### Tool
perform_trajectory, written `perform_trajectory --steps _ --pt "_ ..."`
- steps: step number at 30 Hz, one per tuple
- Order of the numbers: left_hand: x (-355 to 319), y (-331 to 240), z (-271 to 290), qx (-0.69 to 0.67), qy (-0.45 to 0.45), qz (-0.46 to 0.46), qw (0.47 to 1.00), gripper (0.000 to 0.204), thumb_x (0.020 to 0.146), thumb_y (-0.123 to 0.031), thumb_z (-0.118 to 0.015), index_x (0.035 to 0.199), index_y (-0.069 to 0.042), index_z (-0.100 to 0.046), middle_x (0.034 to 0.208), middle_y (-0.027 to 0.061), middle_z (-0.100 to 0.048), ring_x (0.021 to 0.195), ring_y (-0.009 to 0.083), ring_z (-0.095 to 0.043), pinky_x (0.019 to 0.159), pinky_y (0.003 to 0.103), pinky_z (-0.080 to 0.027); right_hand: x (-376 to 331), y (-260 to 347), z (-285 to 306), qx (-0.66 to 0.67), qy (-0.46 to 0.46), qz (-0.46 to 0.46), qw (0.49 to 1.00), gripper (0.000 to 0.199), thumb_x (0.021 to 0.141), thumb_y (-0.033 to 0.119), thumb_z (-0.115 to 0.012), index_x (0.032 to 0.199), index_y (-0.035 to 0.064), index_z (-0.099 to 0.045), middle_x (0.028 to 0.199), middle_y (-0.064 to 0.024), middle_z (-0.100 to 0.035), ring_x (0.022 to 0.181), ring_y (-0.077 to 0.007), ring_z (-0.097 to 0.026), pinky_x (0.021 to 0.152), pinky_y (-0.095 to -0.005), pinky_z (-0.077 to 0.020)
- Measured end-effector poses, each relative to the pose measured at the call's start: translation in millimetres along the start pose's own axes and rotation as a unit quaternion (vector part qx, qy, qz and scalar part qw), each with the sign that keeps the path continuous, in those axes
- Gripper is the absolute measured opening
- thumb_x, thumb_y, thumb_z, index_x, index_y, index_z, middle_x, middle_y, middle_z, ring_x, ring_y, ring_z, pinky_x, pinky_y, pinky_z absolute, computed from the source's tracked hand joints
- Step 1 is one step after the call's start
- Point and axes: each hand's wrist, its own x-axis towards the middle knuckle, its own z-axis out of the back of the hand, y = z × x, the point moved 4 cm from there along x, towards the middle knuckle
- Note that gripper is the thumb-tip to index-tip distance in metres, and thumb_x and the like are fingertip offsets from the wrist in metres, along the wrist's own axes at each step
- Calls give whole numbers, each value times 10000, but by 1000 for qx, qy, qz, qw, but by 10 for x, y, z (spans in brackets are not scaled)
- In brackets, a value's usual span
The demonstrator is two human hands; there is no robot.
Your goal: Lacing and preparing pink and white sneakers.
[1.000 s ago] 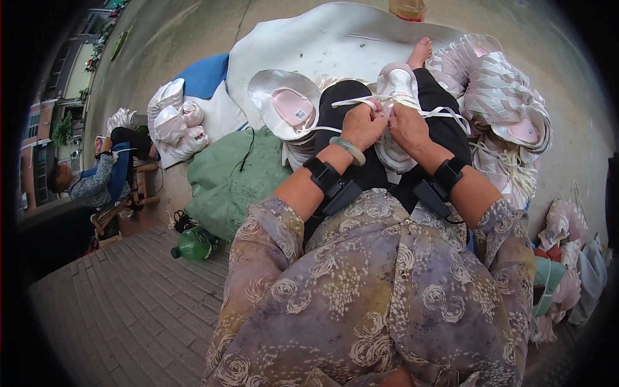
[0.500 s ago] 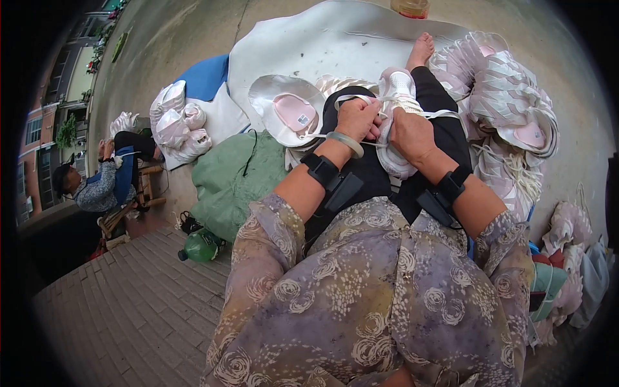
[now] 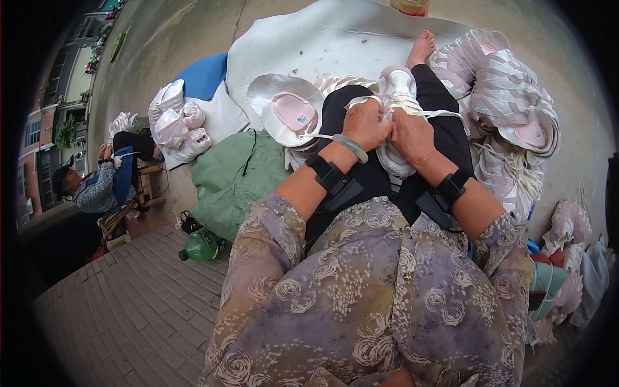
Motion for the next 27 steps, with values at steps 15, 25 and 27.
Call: perform_trajectory --steps 15,25,27 --pt "-3 321 223 -440 158 245 849 118 722 -145 -587 711 -40 -534 674 48 -557 569 126 -567 503 220 -475 -1027 -1123 1092 56 34 -52 997 74 752 82 -503 741 36 -446 573 -156 -492 546 -336 -496 496 -407 -361" --pt "7 380 432 -367 155 102 912 115 762 -125 -586 811 -21 -588 719 18 -569 624 80 -548 518 182 -444 -936 -1128 900 5 52 -58 997 97 732 29 -500 824 44 -478 639 -115 -506 580 -299 -506 507 -388 -383" --pt "-4 367 471 -294 58 84 950 114 768 -130 -589 811 -24 -589 681 4 -560 594 59 -528 508 173 -430 -774 -761 1000 -69 -41 47 996 213 691 25 -522 901 56 -499 807 -109 -537 723 -270 -528 626 -373 -407"
